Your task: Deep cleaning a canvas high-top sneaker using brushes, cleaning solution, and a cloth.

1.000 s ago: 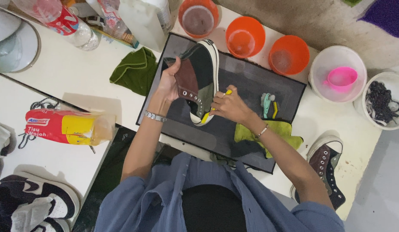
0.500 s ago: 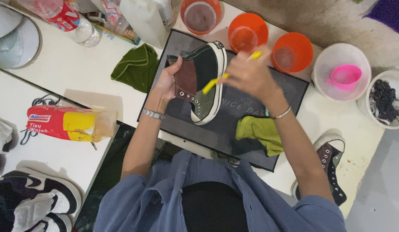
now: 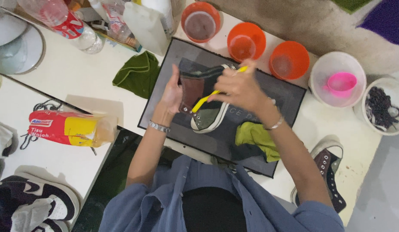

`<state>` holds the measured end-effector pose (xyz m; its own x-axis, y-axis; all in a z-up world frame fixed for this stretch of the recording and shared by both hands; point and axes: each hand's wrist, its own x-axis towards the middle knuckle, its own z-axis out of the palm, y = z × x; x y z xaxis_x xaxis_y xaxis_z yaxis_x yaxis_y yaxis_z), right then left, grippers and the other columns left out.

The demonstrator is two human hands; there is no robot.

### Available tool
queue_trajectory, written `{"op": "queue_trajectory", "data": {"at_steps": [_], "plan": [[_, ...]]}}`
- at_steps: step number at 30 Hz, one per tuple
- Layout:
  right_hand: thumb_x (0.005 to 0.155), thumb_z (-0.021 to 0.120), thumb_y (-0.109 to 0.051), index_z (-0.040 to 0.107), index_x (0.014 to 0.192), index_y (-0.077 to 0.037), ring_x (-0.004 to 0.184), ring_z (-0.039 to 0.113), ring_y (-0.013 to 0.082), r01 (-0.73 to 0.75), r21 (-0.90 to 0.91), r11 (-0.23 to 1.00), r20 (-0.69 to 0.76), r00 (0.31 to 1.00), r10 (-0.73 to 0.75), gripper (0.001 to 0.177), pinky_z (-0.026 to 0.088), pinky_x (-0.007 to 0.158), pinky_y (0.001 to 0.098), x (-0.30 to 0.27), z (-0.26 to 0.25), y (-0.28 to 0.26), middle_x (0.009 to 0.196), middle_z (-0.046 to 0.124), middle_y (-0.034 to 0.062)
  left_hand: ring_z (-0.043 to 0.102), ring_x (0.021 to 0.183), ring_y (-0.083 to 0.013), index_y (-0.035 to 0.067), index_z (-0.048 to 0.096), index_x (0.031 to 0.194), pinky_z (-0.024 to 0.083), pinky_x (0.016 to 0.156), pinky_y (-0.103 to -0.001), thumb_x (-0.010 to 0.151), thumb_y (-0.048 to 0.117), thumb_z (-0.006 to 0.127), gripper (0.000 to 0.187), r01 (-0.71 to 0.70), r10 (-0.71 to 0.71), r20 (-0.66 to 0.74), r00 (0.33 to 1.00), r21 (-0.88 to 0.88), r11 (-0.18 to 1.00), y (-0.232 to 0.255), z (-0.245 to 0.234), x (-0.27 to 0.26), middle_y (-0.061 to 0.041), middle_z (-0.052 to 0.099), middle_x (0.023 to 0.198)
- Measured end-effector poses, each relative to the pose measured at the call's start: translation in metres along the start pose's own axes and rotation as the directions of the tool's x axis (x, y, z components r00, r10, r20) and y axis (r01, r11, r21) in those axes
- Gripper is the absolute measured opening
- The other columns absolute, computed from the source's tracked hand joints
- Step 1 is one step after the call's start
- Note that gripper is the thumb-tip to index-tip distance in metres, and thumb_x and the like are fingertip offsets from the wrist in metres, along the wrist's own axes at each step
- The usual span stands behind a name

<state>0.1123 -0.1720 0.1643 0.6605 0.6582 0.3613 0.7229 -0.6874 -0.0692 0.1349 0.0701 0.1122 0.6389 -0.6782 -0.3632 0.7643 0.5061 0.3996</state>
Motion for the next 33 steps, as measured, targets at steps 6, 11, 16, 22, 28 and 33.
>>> {"op": "queue_trajectory", "data": {"at_steps": [6,11,16,22,28,33], "plan": [[0.099,0.066,-0.062,0.067,0.087,-0.024,0.088,0.059,0.0239,-0.046,-0.034,0.998,-0.018,0.999,0.045,0.041,0.035,0.099,0.0642,0.003,-0.013,-0.006,0.083,0.064,-0.0005,0.073,0.083,-0.0267,-0.003,0.063,0.12,0.062,0.077,-0.037,0.075,0.096,0.02,0.117,0.059,-0.053,0.084,0.995,-0.07,0.996,-0.015,0.047,-0.024,-0.02,0.067,0.095],[0.101,0.071,-0.062,0.07,0.088,-0.025,0.086,0.058,0.019,0.023,-0.148,0.989,-0.073,0.997,-0.034,0.039,0.033,0.098,0.0602,0.009,-0.035,0.009,0.08,0.062,-0.0042,0.073,0.08,-0.0286,-0.008,0.066,0.112,0.063,0.078,-0.038,0.064,0.099,0.033,0.122,0.127,-0.126,0.024,0.992,-0.051,0.991,-0.014,0.042,-0.02,-0.02,0.068,0.093],[0.102,0.057,-0.063,0.055,0.076,-0.026,0.08,0.049,0.0144,0.159,-0.081,0.984,-0.03,0.986,-0.162,0.045,0.027,0.093,0.0546,0.01,-0.027,-0.012,0.073,0.045,-0.0075,0.065,0.113,-0.0342,-0.008,0.057,0.134,0.052,0.099,-0.049,0.062,0.098,0.033,0.131,0.137,-0.121,-0.116,0.986,0.144,0.98,-0.006,0.08,-0.046,-0.026,0.061,0.124],[0.099,0.056,-0.07,0.064,0.095,-0.026,0.094,0.06,0.0249,0.029,-0.238,0.971,0.148,0.989,0.006,0.045,0.036,0.098,0.0691,0.005,-0.027,-0.015,0.09,0.061,-0.0014,0.071,0.085,-0.0255,-0.003,0.063,0.122,0.059,0.083,-0.038,0.071,0.098,0.011,0.124,0.041,-0.051,0.044,0.998,0.203,0.978,-0.016,0.059,-0.033,-0.019,0.066,0.094],[0.093,0.085,-0.02,0.074,0.096,-0.016,0.096,0.067,0.0267,-0.445,0.033,0.895,-0.526,0.754,0.394,0.012,0.024,0.096,0.0484,-0.02,-0.081,0.04,0.101,0.074,0.0028,0.037,0.147,-0.0374,-0.006,0.04,0.15,0.016,0.127,-0.048,0.074,0.091,0.018,0.125,0.115,-0.122,0.426,0.897,0.044,0.992,-0.035,0.01,-0.025,-0.026,0.04,0.155],[0.106,0.082,-0.041,0.073,0.087,-0.022,0.09,0.056,0.0188,-0.65,0.085,0.755,-0.343,0.692,0.635,0.028,0.016,0.108,0.0421,-0.057,-0.098,0.0,0.077,0.058,-0.0061,0.036,0.144,-0.041,0.001,0.031,0.155,0.023,0.12,-0.061,0.052,0.097,0.031,0.141,0.096,-0.08,0.071,0.994,-0.276,0.956,-0.054,0.036,-0.039,-0.026,0.035,0.158]]}}
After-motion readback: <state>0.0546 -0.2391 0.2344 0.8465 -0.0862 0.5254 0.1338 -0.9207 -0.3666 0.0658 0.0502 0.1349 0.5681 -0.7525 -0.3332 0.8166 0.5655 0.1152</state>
